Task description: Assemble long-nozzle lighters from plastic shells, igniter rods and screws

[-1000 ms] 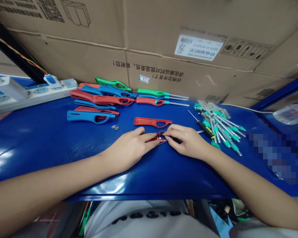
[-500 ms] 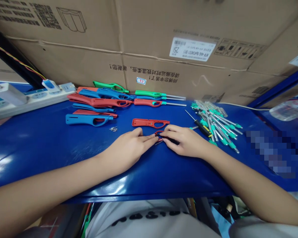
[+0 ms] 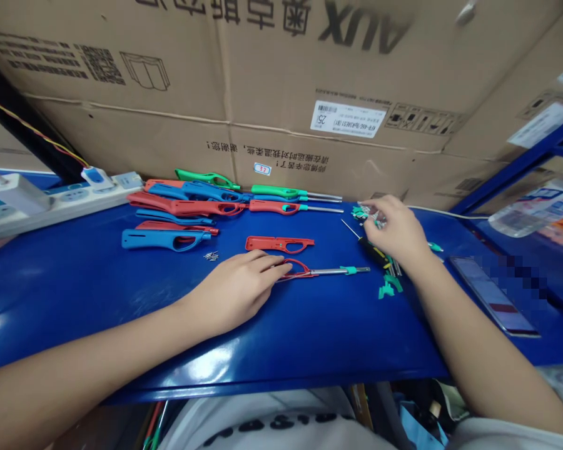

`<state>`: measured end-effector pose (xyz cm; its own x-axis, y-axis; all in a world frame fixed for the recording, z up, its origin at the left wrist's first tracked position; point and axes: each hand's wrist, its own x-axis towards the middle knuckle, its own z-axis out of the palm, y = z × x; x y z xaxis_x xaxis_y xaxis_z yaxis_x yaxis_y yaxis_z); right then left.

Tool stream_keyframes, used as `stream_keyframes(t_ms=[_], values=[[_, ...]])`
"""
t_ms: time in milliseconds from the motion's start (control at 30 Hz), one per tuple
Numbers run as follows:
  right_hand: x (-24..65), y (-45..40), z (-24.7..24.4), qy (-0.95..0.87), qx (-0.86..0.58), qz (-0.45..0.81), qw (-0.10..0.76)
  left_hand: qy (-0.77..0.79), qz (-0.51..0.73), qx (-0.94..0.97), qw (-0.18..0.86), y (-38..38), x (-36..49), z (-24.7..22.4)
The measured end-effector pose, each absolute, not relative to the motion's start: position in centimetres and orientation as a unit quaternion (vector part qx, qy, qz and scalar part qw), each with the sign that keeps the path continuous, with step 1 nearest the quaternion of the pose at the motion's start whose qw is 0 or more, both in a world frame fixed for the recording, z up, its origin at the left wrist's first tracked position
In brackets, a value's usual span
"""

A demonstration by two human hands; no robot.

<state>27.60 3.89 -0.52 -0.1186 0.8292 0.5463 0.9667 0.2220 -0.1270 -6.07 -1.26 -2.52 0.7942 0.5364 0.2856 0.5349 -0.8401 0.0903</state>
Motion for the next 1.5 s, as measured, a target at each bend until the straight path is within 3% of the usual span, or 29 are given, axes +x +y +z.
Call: stream_keyframes(t_ms=[533, 1100, 1500], values=[[30.0, 5.7, -2.8, -0.72, -0.651, -0.129, 0.202, 0.297, 0.147, 0.942, 0.045, -1.0, -6.1, -2.8], [29.3, 6.1, -4.0, -0.704, -0.704, -0.065, 0.069, 0.285, 0.152, 0.946, 0.038, -0.6, -6.0, -3.0], [29.2, 6.1, -3.9, -0.72, -0.685, -0.063, 0.091, 0.283, 0.147, 0.947, 0.036, -0.5, -5.9, -3.0]])
